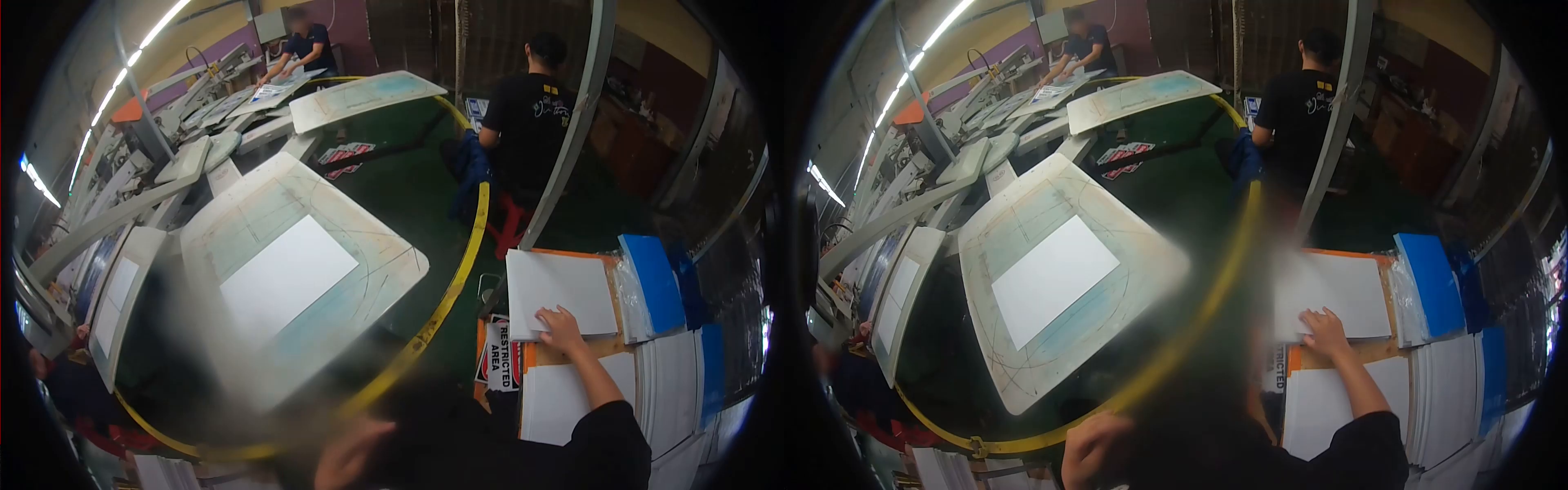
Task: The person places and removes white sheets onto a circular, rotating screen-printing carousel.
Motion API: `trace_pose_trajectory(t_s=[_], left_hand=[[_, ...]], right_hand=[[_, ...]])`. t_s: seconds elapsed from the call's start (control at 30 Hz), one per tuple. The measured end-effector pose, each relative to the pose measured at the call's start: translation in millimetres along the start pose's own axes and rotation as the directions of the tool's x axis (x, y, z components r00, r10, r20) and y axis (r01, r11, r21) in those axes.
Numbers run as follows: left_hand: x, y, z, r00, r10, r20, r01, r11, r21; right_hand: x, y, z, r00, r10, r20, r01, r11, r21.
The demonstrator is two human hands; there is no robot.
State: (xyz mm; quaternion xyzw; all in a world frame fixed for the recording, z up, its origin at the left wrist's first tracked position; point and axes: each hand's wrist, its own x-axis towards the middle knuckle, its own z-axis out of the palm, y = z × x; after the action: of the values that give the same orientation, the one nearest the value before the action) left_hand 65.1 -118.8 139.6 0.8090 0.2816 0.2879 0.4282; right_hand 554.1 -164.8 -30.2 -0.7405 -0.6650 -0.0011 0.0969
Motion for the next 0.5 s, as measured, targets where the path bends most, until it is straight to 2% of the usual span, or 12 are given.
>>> trace_pose_trajectory(t_s=[0.03,0.07,0.13,0.17,0.23,0.3,0.37,0.4,0.43,0.47,0.5], left_hand=[[3.1,8.4,2.5,0.994,-0.088,-0.067,0.076,0.983,-0.168],[6.1,8.3,3.3,0.997,-0.079,-0.021,0.075,0.986,-0.146],[12.2,4.7,3.9,0.995,-0.078,0.067,0.084,0.991,-0.099],[15.2,4.7,5.0,0.993,-0.044,0.105,0.052,0.995,-0.08],[24.6,7.4,7.1,0.986,0.028,0.162,-0.019,0.998,-0.054],[41.1,30.7,-2.7,0.986,0.011,0.164,-0.005,0.999,-0.037],[63.1,63.0,-13.9,0.98,0.193,0.046,-0.18,0.962,-0.204],[71.4,77.9,-15.8,0.95,0.311,-0.011,-0.293,0.882,-0.37],[83.6,87.8,-15.8,0.902,0.424,-0.082,-0.402,0.755,-0.518],[104.1,92.1,-12.1,0.769,0.628,-0.121,-0.55,0.553,-0.626],[118.4,97.4,-5.3,0.689,0.71,-0.146,-0.576,0.414,-0.704]], right_hand=[[-4.1,-3.0,-6.4,0.998,0.028,-0.062,-0.027,1.0,0.014],[-9.0,-3.6,-12.0,0.974,0.058,-0.219,-0.051,0.998,0.039],[-17.9,-11.9,-33.6,0.857,0.122,-0.501,-0.078,0.991,0.108],[-24.0,-20.4,-52.7,0.789,0.074,-0.61,-0.062,0.997,0.041],[-34.4,-30.2,-91.9,0.616,-0.056,-0.786,-0.062,0.991,-0.119],[-49.4,-56.7,-130.2,0.438,-0.128,-0.89,-0.082,0.98,-0.181],[-56.8,-70.9,-150.3,0.185,-0.097,-0.978,-0.189,0.973,-0.132],[-61.1,-79.5,-158.7,0.063,-0.072,-0.995,-0.257,0.963,-0.086],[-63.1,-82.3,-164.7,-0.027,-0.145,-0.989,-0.284,0.95,-0.132],[-63.2,-83.0,-172.2,-0.116,-0.224,-0.968,-0.323,0.93,-0.177],[-62.0,-83.3,-181.1,-0.201,-0.307,-0.93,-0.369,0.903,-0.218]])
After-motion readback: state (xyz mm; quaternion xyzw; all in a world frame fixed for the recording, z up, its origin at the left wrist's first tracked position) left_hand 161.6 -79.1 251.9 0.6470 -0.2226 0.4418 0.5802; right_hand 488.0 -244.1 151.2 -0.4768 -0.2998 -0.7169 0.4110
